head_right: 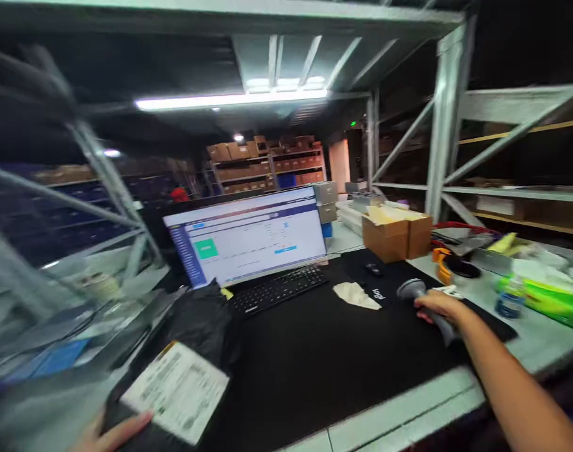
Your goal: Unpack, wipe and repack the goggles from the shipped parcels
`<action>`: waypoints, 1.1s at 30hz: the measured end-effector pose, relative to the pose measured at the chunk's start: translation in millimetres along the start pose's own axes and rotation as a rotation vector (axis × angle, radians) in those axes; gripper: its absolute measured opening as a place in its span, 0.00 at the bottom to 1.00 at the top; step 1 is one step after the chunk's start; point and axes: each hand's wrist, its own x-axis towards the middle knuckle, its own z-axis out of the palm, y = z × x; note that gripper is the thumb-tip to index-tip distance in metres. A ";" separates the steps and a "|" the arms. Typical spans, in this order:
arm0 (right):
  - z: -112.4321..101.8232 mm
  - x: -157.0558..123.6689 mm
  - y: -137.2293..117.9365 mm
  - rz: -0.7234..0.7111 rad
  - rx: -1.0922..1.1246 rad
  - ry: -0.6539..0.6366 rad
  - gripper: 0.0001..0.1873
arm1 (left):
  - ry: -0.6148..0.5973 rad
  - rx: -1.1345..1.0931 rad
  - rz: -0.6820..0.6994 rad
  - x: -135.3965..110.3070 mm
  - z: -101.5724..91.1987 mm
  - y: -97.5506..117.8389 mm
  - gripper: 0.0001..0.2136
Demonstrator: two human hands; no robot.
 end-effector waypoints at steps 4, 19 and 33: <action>40.2 -35.6 -37.4 -0.216 0.003 -0.080 0.08 | -0.091 -0.040 0.058 -4.4 1.5 -7.2 0.43; 181.7 -199.2 -148.6 -0.677 -0.104 -0.789 0.07 | -0.166 0.087 0.144 -0.8 21.7 -29.7 0.43; 147.4 -111.9 -93.0 -0.402 -0.033 -0.350 0.25 | -0.164 -0.646 -0.347 12.5 -7.3 -30.8 0.29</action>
